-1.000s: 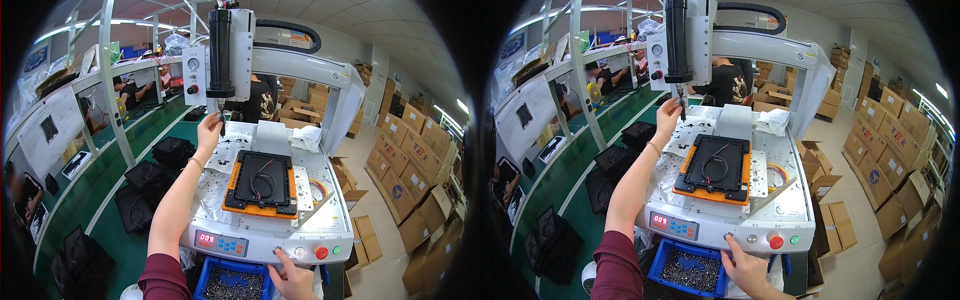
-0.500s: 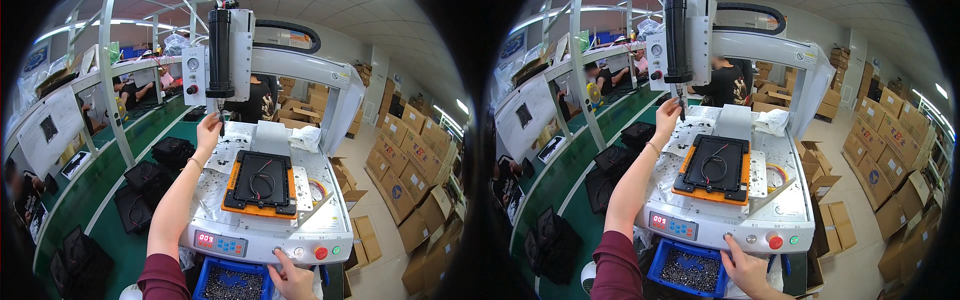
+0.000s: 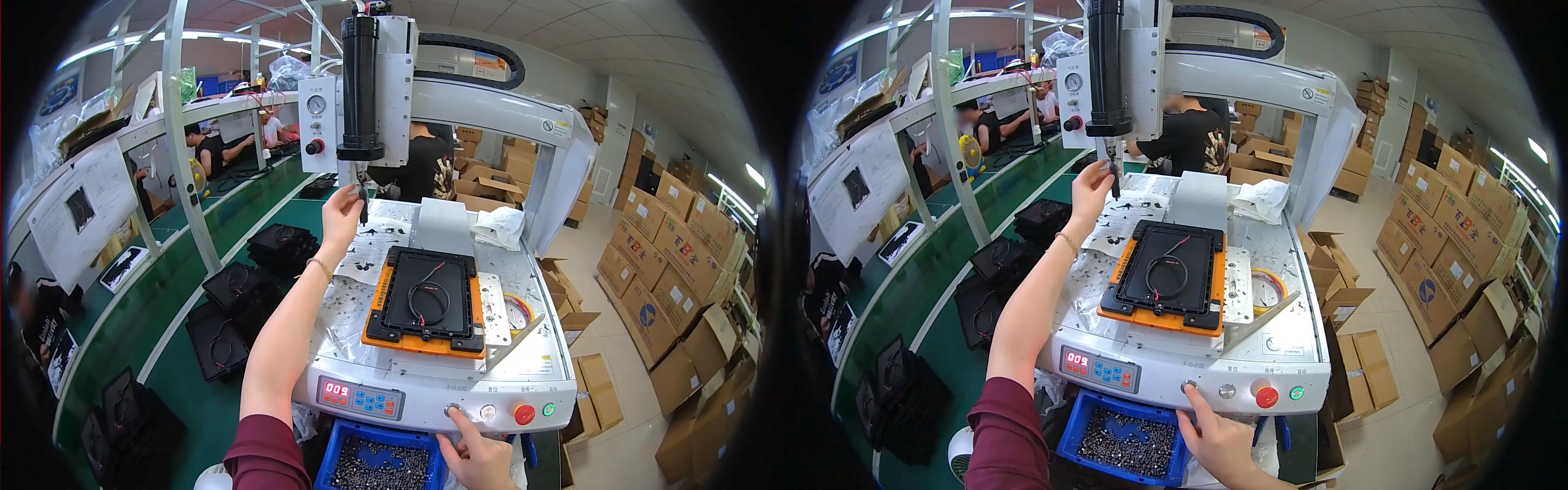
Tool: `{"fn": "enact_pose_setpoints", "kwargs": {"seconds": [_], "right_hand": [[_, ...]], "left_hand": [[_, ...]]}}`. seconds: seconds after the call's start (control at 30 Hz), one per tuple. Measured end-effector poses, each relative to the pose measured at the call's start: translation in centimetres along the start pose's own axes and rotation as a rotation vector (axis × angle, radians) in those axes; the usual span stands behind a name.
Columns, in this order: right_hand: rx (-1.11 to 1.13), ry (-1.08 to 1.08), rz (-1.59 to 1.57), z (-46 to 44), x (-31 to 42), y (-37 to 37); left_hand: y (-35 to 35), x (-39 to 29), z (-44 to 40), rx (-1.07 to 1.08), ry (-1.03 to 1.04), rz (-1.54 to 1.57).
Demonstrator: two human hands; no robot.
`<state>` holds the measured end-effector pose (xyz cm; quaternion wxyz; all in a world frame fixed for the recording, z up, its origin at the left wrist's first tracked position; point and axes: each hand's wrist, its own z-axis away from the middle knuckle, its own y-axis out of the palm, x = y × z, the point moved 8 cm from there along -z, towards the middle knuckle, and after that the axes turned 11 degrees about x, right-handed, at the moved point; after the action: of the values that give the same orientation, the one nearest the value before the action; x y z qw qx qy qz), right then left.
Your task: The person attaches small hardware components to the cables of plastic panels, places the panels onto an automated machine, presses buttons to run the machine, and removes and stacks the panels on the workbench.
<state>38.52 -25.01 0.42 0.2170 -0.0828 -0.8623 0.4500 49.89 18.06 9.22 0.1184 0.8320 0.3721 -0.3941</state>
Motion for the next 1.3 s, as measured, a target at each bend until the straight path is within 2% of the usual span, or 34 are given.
{"fn": "enact_pose_setpoints", "kwargs": {"seconds": [1.13, 1.23, 1.3], "right_hand": [[0.032, 0.047, -0.008, 0.2, -0.3, 0.4], [0.054, 0.037, -0.044, 0.0, -0.2, 0.3], [0.043, -0.053, -0.072, -0.1, 0.5, -0.2]], "left_hand": [[0.1, -0.6, 0.3, -0.024, 0.019, 0.013], [0.2, -0.9, 0.4, -0.016, 0.014, 0.004], [0.2, -0.9, 0.3, -0.001, 0.009, 0.007]]}}
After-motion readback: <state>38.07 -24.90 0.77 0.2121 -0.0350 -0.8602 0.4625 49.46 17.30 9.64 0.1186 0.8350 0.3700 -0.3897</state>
